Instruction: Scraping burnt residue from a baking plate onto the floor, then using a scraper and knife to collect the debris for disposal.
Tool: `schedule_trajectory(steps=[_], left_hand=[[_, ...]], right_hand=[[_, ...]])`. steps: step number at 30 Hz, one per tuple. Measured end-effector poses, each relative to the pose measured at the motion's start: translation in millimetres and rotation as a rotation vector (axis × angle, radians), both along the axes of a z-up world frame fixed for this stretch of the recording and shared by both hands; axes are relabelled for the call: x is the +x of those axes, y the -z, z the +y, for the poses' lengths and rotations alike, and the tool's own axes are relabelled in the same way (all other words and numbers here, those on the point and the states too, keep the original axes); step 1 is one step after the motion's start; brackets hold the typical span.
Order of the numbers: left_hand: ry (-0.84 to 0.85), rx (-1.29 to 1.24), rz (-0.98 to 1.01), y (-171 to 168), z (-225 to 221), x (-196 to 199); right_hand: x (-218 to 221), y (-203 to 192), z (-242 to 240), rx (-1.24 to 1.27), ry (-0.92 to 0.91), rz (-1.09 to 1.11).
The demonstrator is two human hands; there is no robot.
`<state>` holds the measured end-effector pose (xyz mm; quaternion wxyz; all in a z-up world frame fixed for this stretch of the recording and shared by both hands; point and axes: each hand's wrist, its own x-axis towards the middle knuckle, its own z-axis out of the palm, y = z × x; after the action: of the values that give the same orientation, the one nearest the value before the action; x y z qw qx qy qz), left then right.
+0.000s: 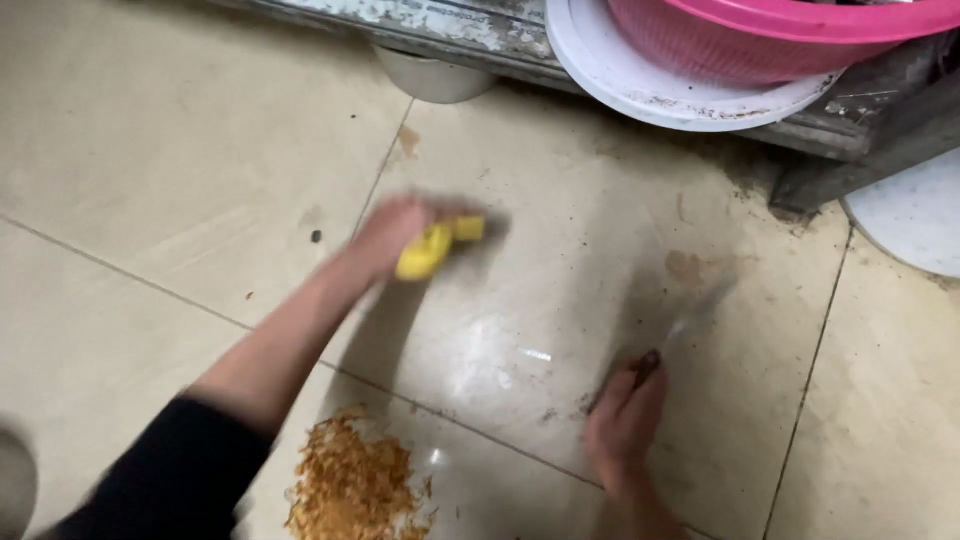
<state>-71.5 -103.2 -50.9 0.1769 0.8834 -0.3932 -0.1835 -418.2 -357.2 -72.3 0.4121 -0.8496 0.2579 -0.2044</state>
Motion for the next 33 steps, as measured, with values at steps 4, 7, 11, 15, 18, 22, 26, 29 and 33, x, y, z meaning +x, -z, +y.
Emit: schedule_trajectory(steps=[4,7,11,15,18,22,26,29,33], left_hand=[[-0.255,0.038,-0.153,-58,-119,93],[-0.319,0.025,-0.092,-37,-154,116],[-0.067,0.114,-0.181,-20,-124,78],[-0.201,0.182,0.354,-131,-92,-42],[-0.1,0.066,0.508,-153,-25,-120],[0.494,0.085,0.039,-122,42,-186],[0.692,0.464,0.073,-117,22,-164],[0.233,-0.155,0.226,-125,-62,-86],[0.025,0.056,-0.212,-45,-177,31]], right_hand=[[-13,34,-2,-0.115,0.134,0.038],[-5,19,2,-0.204,0.129,-0.04],[-14,33,-7,-0.108,0.079,0.033],[-11,25,-4,-0.072,0.081,0.096],[-10,21,-3,-0.128,0.059,0.043],[-9,19,-4,-0.157,0.047,-0.008],[-6,15,-3,-0.121,0.052,-0.018],[-9,14,0,-0.116,0.052,-0.06],[-6,12,-2,-0.053,0.065,-0.055]])
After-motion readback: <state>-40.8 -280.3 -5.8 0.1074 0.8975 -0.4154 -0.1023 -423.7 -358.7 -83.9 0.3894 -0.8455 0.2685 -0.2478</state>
